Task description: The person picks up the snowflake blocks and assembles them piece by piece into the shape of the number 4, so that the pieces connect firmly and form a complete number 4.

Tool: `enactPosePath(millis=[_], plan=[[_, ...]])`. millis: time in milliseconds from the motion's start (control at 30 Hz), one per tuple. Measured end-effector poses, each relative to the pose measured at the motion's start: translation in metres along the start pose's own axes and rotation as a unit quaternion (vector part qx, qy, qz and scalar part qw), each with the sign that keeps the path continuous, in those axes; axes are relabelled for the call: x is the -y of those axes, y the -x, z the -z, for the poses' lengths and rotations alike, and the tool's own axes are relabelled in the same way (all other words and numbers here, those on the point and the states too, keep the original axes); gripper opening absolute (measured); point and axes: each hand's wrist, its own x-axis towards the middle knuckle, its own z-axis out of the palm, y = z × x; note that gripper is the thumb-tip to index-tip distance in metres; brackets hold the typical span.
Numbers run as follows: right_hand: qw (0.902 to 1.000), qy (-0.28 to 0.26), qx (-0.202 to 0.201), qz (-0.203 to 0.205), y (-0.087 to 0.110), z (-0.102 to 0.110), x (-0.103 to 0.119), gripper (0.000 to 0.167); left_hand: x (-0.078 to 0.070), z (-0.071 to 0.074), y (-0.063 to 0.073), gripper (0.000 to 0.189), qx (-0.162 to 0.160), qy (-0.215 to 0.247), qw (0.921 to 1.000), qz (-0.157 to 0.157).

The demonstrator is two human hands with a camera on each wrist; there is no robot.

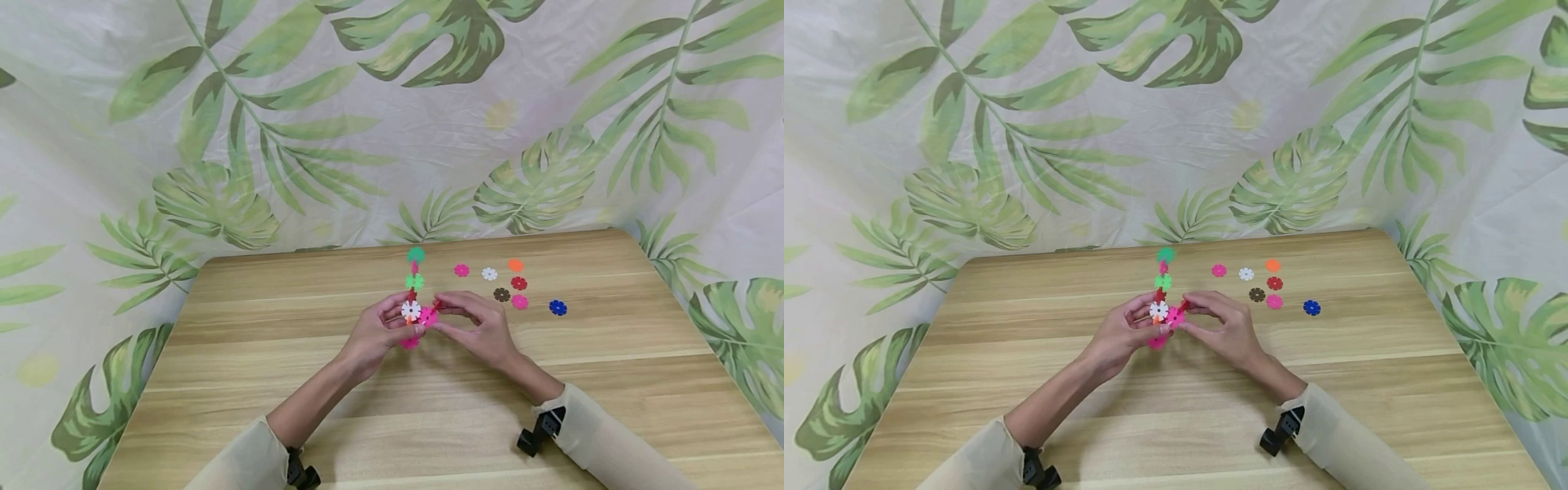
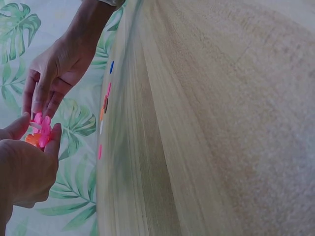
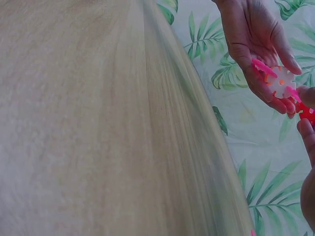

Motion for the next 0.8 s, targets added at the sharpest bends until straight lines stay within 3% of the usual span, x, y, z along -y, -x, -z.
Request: enactPosePath(millis=[400,800], plan=[[0.9998,0.0,0.018,-0.01,0.003,0.001,0.001,0.052,0.0,0.002,0.0,0.072,0.007,0.014,0.9995,0.026],[0.9953,0.084,0.035,-0.034,0.004,0.025,0.001,0.053,-0.001,0.006,0.002,0.077,0.005,-0.003,0.9994,0.033]])
